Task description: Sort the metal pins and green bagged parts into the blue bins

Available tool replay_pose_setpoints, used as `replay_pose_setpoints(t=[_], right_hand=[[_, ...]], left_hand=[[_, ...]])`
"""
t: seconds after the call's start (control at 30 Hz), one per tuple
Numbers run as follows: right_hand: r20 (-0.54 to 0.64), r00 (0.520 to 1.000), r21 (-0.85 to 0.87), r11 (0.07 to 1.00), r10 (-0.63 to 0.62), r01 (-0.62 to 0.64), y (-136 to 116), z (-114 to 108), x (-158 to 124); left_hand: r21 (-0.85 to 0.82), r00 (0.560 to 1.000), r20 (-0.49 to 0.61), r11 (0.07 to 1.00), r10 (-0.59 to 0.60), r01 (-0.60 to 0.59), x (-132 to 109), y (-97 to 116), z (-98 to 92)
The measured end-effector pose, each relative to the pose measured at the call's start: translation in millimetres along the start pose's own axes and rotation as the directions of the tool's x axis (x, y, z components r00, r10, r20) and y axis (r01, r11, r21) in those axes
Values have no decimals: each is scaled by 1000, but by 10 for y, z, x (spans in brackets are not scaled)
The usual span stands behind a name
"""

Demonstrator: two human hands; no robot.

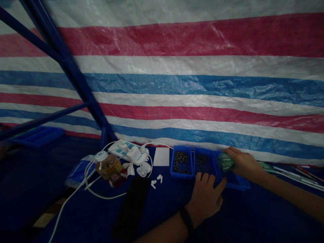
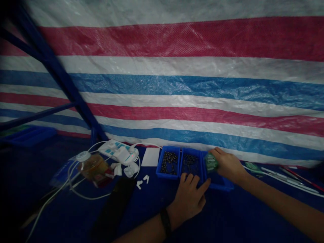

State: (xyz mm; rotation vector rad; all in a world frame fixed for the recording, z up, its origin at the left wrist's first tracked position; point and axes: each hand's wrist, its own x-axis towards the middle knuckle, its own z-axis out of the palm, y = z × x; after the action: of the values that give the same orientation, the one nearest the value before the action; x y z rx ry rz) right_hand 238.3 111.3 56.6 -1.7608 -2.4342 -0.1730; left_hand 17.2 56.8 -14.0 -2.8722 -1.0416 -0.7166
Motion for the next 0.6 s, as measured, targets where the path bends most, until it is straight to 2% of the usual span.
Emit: replay_pose_setpoints(t=[0.07,0.17,0.27,0.37,0.47,0.6], right_hand=[[-119,992,86,996,35,-25,39,-106,-40],[-278,954,175,982,114,-66,148,-266,-216],[-333,925,194,973,185,-125,289,-333,-600],[-315,922,137,972,223,-189,387,-199,-1115],[-191,942,95,960,277,-264,424,69,-1547],[3,965,58,963,264,-264,463,318,-1750]], left_hand=[[-1,1000,3,1000,1,-1,-4,-5,-6],[7,1000,12,1000,-7,7,-2,-13,-6],[10,1000,16,1000,-12,12,14,-20,4],[-10,1000,14,1000,-18,18,42,-24,17],[-45,999,2,998,-33,33,53,-9,19],[-126,987,-161,992,-16,-4,63,55,-51]])
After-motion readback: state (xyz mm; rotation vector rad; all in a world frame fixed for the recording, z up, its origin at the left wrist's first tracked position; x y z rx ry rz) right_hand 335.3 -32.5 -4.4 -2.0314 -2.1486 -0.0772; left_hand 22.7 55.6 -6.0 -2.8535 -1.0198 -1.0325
